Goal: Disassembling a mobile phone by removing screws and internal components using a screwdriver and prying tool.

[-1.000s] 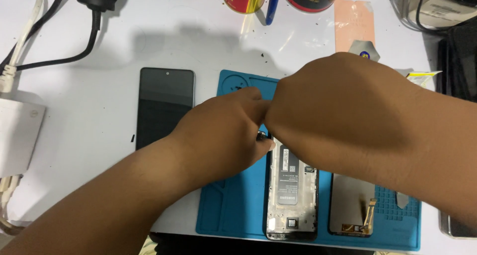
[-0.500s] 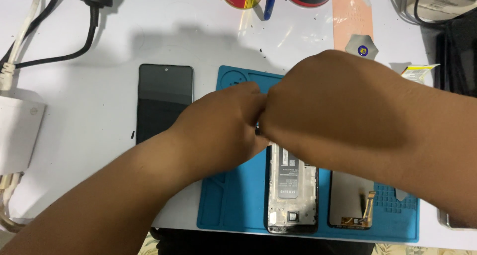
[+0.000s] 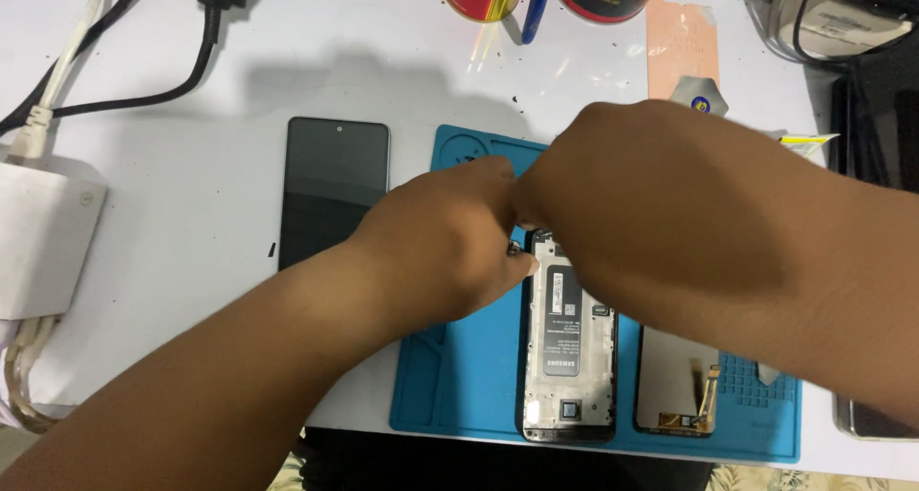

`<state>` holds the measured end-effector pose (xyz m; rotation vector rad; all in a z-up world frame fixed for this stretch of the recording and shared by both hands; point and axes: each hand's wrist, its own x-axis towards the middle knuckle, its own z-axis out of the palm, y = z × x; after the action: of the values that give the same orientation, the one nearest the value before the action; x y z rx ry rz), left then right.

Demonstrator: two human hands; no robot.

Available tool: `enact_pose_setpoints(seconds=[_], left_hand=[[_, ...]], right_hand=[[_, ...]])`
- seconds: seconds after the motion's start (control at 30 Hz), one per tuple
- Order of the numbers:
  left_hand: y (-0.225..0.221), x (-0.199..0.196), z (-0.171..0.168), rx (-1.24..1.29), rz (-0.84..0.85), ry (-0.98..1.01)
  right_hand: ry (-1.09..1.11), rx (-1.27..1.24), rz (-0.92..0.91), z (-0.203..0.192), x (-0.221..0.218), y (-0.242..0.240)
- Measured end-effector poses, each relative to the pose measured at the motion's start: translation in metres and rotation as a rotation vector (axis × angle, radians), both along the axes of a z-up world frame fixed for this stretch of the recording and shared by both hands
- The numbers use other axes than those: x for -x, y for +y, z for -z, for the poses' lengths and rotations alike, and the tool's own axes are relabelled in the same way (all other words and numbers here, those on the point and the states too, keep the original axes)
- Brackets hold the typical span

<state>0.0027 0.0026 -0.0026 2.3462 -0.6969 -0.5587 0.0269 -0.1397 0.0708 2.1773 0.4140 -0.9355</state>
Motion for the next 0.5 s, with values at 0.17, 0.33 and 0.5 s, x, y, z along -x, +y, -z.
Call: enact_pose_setpoints(seconds=[0.17,0.33,0.5], left_hand=[[0.000,0.000,-0.005,-0.042,0.031,0.003],[0.001,0.000,-0.004,-0.039,0.040,-0.005],[0.000,-0.001,-0.011,-0.078,0.031,0.042]], right_hand=[[0.045,-0.044,-0.112,-0.042,0.011,0.006],[0.017,-0.268,-0.187,-0.010,0.008,-0.035],[0.039,-0.108,-0.152,-0.041,0.003,-0.006]])
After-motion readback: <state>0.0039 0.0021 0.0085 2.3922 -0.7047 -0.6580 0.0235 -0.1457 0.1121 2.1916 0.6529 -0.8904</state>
